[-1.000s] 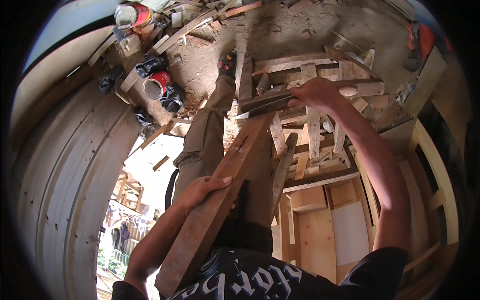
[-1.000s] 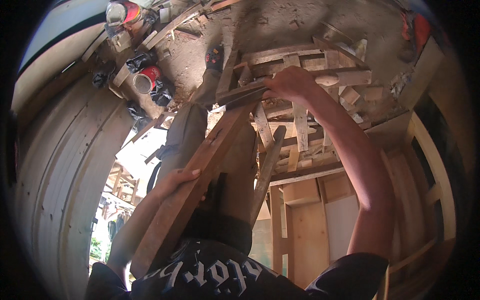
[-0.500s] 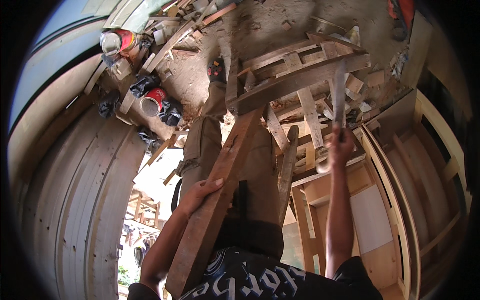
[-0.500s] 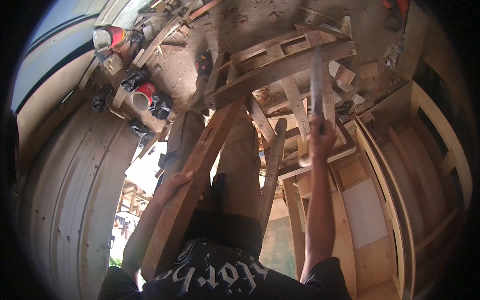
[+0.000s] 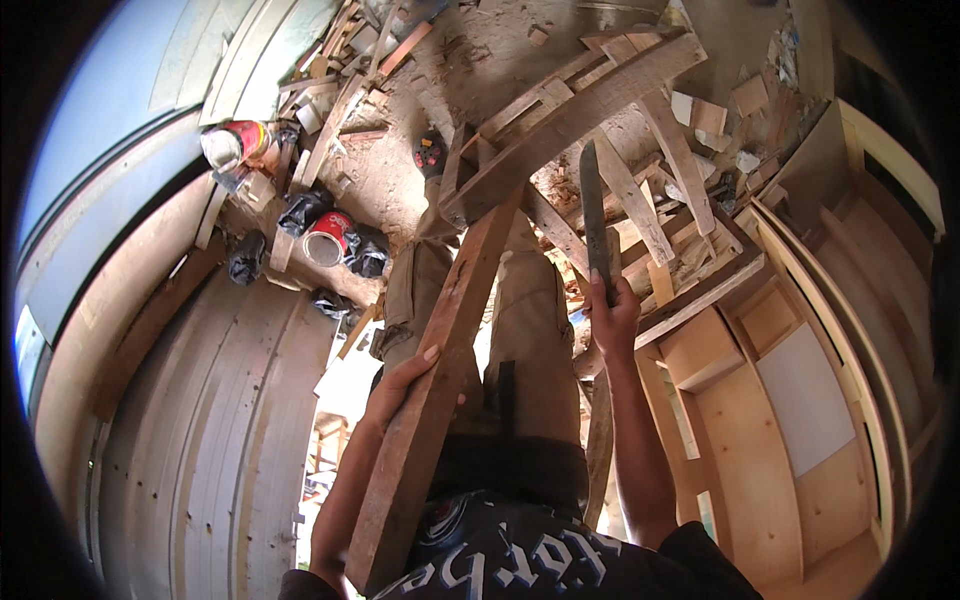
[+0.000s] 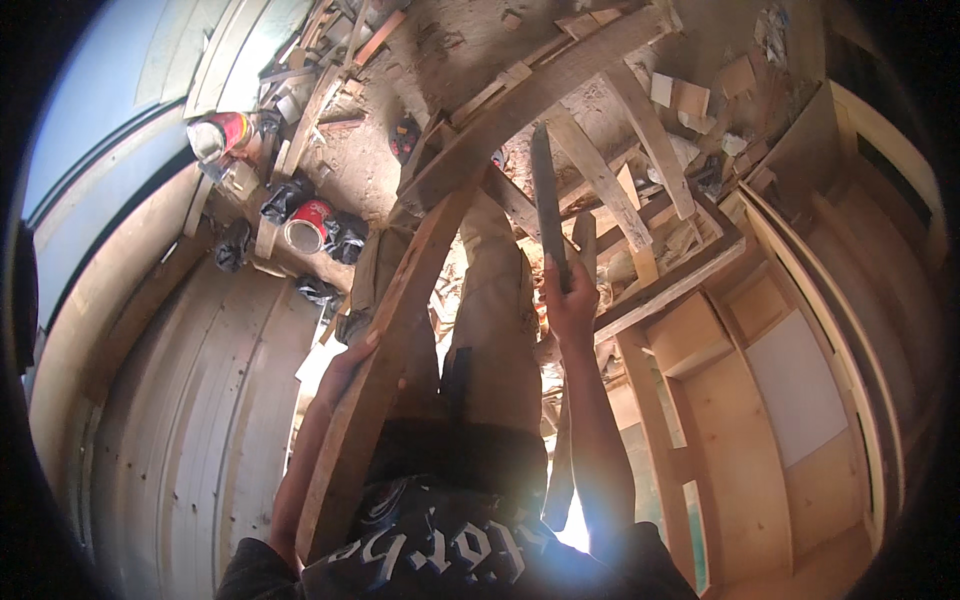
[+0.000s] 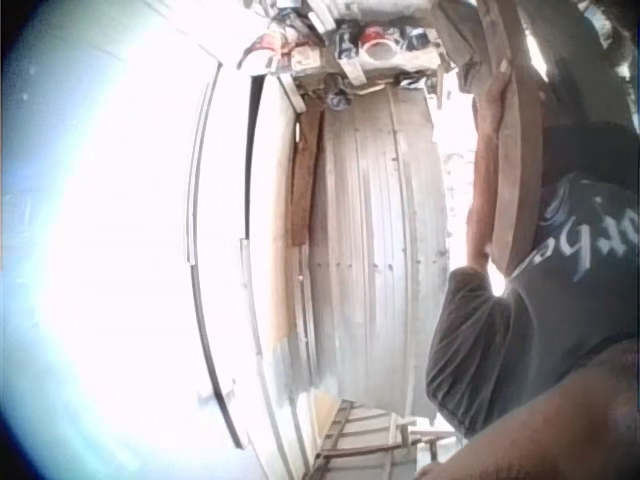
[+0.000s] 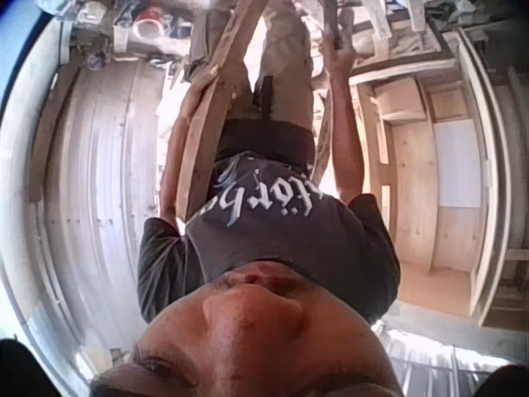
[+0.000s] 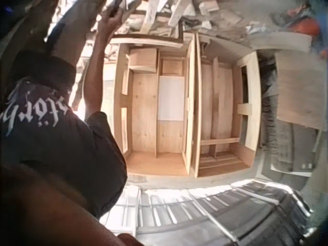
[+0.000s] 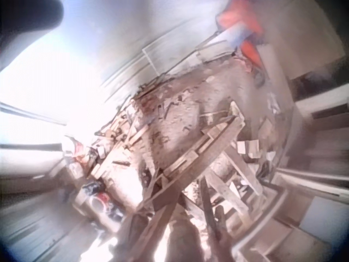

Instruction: The person sits on the floor in a cluttered workshop and uses a knife to carve and shape a small piece of wood. They repeatedly scrape the surface to remove shavings and then fit the piece into a larger wooden frame.

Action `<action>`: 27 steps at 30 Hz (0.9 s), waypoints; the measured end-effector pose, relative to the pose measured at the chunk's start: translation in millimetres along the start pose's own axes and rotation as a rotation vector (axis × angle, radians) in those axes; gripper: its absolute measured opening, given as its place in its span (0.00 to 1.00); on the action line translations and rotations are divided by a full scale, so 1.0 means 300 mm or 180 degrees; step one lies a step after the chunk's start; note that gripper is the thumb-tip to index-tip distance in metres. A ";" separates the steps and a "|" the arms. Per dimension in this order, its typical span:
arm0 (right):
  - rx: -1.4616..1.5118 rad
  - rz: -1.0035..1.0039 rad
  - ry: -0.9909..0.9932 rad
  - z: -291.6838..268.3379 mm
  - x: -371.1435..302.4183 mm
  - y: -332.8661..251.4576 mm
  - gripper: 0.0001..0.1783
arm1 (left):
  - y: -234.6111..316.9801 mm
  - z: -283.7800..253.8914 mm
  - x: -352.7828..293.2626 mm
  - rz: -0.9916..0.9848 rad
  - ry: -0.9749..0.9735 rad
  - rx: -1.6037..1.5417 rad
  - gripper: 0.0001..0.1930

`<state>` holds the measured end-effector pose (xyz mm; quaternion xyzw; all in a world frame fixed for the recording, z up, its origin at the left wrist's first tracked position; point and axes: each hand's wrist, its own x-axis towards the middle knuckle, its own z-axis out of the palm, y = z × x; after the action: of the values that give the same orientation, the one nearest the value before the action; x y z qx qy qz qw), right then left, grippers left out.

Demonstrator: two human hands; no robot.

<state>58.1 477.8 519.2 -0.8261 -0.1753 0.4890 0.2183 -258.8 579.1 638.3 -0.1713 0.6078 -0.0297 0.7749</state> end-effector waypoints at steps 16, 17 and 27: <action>-0.1782 -0.1448 -0.1151 -0.020 0.279 -0.187 0.14 | 0.017 0.026 -0.023 0.0068 0.0256 0.0058 0.30; -0.2059 -0.1595 -0.1476 -0.030 0.349 -0.261 0.14 | 0.006 0.004 -0.015 0.0057 0.0150 0.0026 0.29; -0.4261 -0.4463 -0.2492 0.091 0.752 -0.756 0.25 | 0.009 0.007 0.003 -0.0032 -0.0259 -0.0305 0.28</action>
<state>120.6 787.7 463.4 -0.2752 -0.9088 0.2891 -0.1211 -257.0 581.9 637.0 -0.2123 0.5756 0.0025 0.7897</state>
